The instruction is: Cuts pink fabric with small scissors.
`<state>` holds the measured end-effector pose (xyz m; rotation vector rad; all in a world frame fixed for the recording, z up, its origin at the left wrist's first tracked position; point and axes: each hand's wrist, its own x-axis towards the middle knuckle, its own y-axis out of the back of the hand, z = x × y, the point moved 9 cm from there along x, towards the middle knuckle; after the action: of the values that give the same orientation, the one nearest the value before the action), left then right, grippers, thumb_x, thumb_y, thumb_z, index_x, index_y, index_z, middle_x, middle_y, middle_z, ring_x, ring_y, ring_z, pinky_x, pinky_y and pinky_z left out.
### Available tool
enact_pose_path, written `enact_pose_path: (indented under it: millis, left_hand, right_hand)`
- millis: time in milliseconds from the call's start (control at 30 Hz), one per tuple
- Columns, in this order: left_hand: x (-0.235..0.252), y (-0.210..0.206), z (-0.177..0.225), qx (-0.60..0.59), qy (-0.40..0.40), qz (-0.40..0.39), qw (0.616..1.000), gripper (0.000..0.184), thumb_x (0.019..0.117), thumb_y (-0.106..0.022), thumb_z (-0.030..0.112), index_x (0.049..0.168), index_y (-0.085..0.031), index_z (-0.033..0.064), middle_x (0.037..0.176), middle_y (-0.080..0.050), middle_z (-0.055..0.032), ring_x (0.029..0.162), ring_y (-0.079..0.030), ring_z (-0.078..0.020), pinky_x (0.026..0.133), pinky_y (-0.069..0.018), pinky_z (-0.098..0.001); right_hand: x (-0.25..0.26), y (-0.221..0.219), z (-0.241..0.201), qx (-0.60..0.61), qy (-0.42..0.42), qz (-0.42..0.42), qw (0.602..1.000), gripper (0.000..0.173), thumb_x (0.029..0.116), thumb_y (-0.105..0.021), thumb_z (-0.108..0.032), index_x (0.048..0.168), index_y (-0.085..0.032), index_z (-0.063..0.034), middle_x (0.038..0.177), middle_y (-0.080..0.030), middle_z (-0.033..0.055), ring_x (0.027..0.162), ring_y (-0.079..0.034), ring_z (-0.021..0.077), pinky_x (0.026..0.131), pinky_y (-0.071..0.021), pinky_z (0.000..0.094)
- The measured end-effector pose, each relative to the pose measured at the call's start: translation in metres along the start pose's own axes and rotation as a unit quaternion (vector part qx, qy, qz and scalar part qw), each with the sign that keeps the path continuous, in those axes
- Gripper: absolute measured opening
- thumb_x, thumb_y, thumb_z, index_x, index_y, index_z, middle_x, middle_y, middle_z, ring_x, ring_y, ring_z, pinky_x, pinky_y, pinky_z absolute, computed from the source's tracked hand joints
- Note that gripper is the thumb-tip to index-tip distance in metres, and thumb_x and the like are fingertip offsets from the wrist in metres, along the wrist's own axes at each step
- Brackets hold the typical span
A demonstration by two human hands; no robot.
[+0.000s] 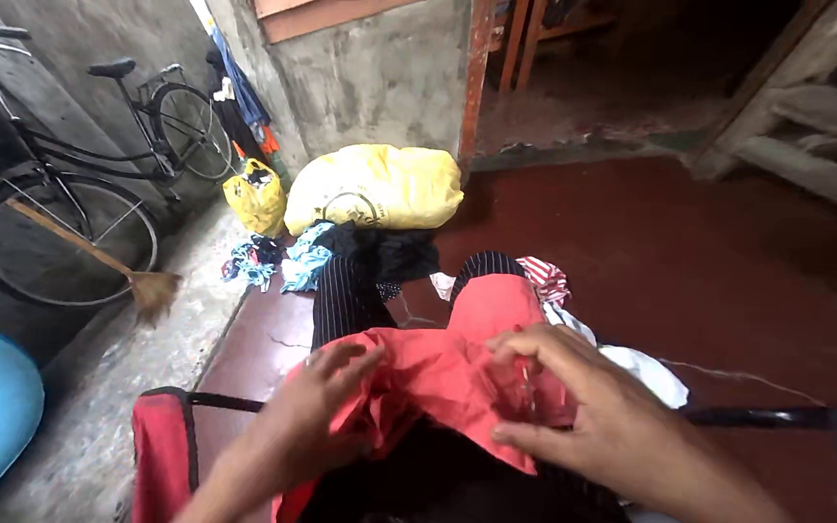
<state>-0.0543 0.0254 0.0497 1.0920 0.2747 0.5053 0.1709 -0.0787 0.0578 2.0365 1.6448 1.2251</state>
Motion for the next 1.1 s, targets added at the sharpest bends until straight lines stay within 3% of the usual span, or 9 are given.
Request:
enact_pose_path:
  millis: [100, 167, 267, 367, 467, 600, 700, 1000, 1100]
  left_hand:
    - [-0.035, -0.033, 0.000, 0.123, 0.006, 0.028, 0.992, 0.104, 0.0640, -0.093, 0.023, 0.155, -0.042, 0.0282, 0.159, -0.041, -0.0152, 0.141, -0.045, -0.0441, 0.097, -0.0496, -0.0682]
    - [-0.057, -0.036, -0.015, 0.128, 0.050, 0.060, 0.989, 0.081, 0.0796, -0.079, 0.013, 0.153, -0.047, 0.0254, 0.155, -0.046, -0.0180, 0.136, -0.050, -0.0424, 0.095, -0.0521, -0.0648]
    - [-0.075, -0.008, -0.047, 0.100, 0.111, 0.169, 0.974, 0.035, 0.0895, -0.067, 0.011, 0.124, -0.071, 0.0114, 0.121, -0.067, -0.0164, 0.108, -0.067, -0.0328, 0.086, -0.0587, -0.0512]
    - [-0.075, 0.035, -0.071, 0.050, 0.126, 0.226, 0.965, 0.016, 0.0911, -0.065, 0.015, 0.101, -0.077, 0.0107, 0.100, -0.072, -0.0041, 0.087, -0.071, -0.0151, 0.074, -0.0618, -0.0357]
    - [-0.060, 0.087, -0.079, -0.085, 0.085, 0.263, 0.957, 0.023, 0.0850, -0.064, 0.007, 0.105, -0.076, 0.0122, 0.104, -0.075, 0.0021, 0.088, -0.072, -0.0091, 0.074, -0.0624, -0.0301]
    - [-0.024, 0.162, -0.069, -0.153, 0.044, 0.325, 0.932, 0.025, 0.0878, -0.061, -0.004, 0.107, -0.073, 0.0076, 0.100, -0.074, 0.0017, 0.081, -0.068, -0.0058, 0.071, -0.0590, -0.0240]
    - [0.014, 0.221, -0.054, -0.086, -0.011, 0.350, 0.933, 0.022, 0.0870, -0.064, -0.003, 0.106, -0.070, 0.0044, 0.098, -0.073, 0.0009, 0.082, -0.067, -0.0027, 0.074, -0.0581, -0.0224]
    - [0.116, 0.327, -0.051, 0.113, 0.014, 0.333, 0.936, 0.016, 0.0934, -0.066, 0.008, 0.108, -0.073, 0.0049, 0.100, -0.072, -0.0122, 0.088, -0.070, -0.0229, 0.083, -0.0564, -0.0496]
    - [0.135, 0.338, -0.056, 0.127, 0.034, 0.343, 0.930, 0.015, 0.0954, -0.064, 0.010, 0.106, -0.073, 0.0032, 0.100, -0.072, -0.0146, 0.091, -0.070, -0.0260, 0.087, -0.0549, -0.0523]
  right_hand:
    - [-0.008, -0.031, -0.010, -0.033, 0.039, -0.052, 0.997, 0.070, 0.0735, -0.076, -0.068, 0.120, -0.065, -0.0174, 0.115, -0.068, 0.0041, 0.106, -0.064, 0.0242, 0.085, -0.0545, 0.0490]
    - [-0.014, -0.059, -0.018, -0.097, 0.059, -0.075, 0.991, 0.070, 0.0673, -0.084, -0.060, 0.119, -0.065, -0.0170, 0.110, -0.067, 0.0090, 0.102, -0.064, 0.0326, 0.087, -0.0529, 0.0565]
    - [-0.018, -0.096, -0.009, -0.166, 0.037, -0.039, 0.985, 0.057, 0.0666, -0.091, -0.021, 0.118, -0.066, -0.0164, 0.110, -0.067, 0.0151, 0.106, -0.066, 0.0409, 0.097, -0.0481, 0.0679]
    - [-0.013, -0.096, 0.018, -0.177, -0.002, 0.053, 0.983, 0.037, 0.0781, -0.073, 0.003, 0.112, -0.071, -0.0114, 0.102, -0.067, 0.0163, 0.091, -0.069, 0.0368, 0.079, -0.0578, 0.0565]
    - [0.001, -0.059, 0.024, -0.173, -0.009, 0.127, 0.977, 0.032, 0.0788, -0.067, 0.000, 0.109, -0.073, -0.0089, 0.097, -0.066, 0.0149, 0.078, -0.068, 0.0320, 0.061, -0.0581, 0.0487]
    - [0.038, 0.001, 0.020, -0.124, -0.017, 0.186, 0.974, 0.032, 0.0802, -0.067, 0.003, 0.110, -0.072, -0.0078, 0.102, -0.065, 0.0129, 0.084, -0.067, 0.0294, 0.066, -0.0579, 0.0505]
    - [0.079, 0.044, 0.009, -0.104, -0.006, 0.216, 0.971, 0.028, 0.0856, -0.067, 0.005, 0.112, -0.071, -0.0052, 0.106, -0.064, 0.0151, 0.087, -0.066, 0.0290, 0.070, -0.0573, 0.0490]
    - [0.191, 0.179, -0.065, -0.262, 0.106, 0.216, 0.935, 0.030, 0.0963, -0.056, -0.002, 0.126, -0.062, 0.0015, 0.116, -0.056, 0.0324, 0.103, -0.059, 0.0504, 0.084, -0.0479, 0.0646]
    - [0.215, 0.203, -0.091, -0.310, 0.169, 0.184, 0.917, 0.041, 0.0992, -0.064, -0.030, 0.127, -0.060, -0.0007, 0.116, -0.055, 0.0321, 0.100, -0.059, 0.0531, 0.079, -0.0454, 0.0695]
